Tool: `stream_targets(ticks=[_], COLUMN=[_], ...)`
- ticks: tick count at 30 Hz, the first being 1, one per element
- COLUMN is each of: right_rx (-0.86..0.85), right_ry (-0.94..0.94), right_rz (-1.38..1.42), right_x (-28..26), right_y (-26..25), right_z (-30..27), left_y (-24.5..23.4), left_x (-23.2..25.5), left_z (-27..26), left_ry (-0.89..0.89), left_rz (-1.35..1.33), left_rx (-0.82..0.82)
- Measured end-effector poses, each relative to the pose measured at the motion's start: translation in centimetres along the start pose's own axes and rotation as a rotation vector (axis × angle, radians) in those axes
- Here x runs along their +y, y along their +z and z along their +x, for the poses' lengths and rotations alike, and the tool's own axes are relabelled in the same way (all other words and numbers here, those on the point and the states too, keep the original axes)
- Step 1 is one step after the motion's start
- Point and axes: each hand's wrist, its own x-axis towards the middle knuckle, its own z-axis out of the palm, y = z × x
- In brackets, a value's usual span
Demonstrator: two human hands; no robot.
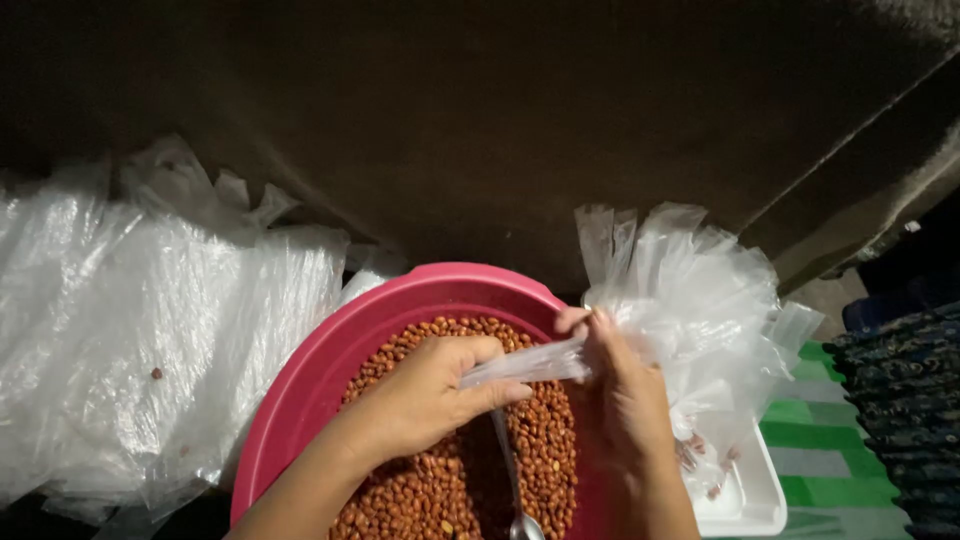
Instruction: The person scoops peanuts from a large bowl into a small plastic bag using a spoon and then ties the bag shut by hand.
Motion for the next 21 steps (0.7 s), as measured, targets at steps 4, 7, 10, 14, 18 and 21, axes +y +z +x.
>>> stream_targets(ticks=[4, 7, 10, 14, 18, 21], right_rx=[0.181, 0.1, -0.018, -0.097, 0.08, 0.05], right_ry=[0.042, 0.036, 0.209, 0.737, 0.882, 0.663], right_rz=[-0.057, -0.139, -0.204, 0.109, 0.113, -0.02], right_x=[1.0, 1.0, 1.6, 5.3, 6.0, 4.4], right_y=[-3.1, -4.0, -4.1, -4.3, -2.0, -0.3], right_z=[0.6, -1.1, -3.6, -5.0, -4.2, -1.9], left_y=[-0.8, -1.0, -1.0, -0.2, 2.4, 3.0], left_x=[-0.8, -1.6, -0.9, -1.4, -0.3, -1.3], left_z=[0.5, 0.7, 0.4, 1.0, 0.4, 0.6], left_ry=[0.009, 0.2, 0.034, 0.286, 0.149, 0.252], left_rz=[0.121, 0.283, 0.366, -0.187, -0.917, -0.723], left_rx=[0.08, 0.245, 0.359, 0.509, 0.203, 0.08])
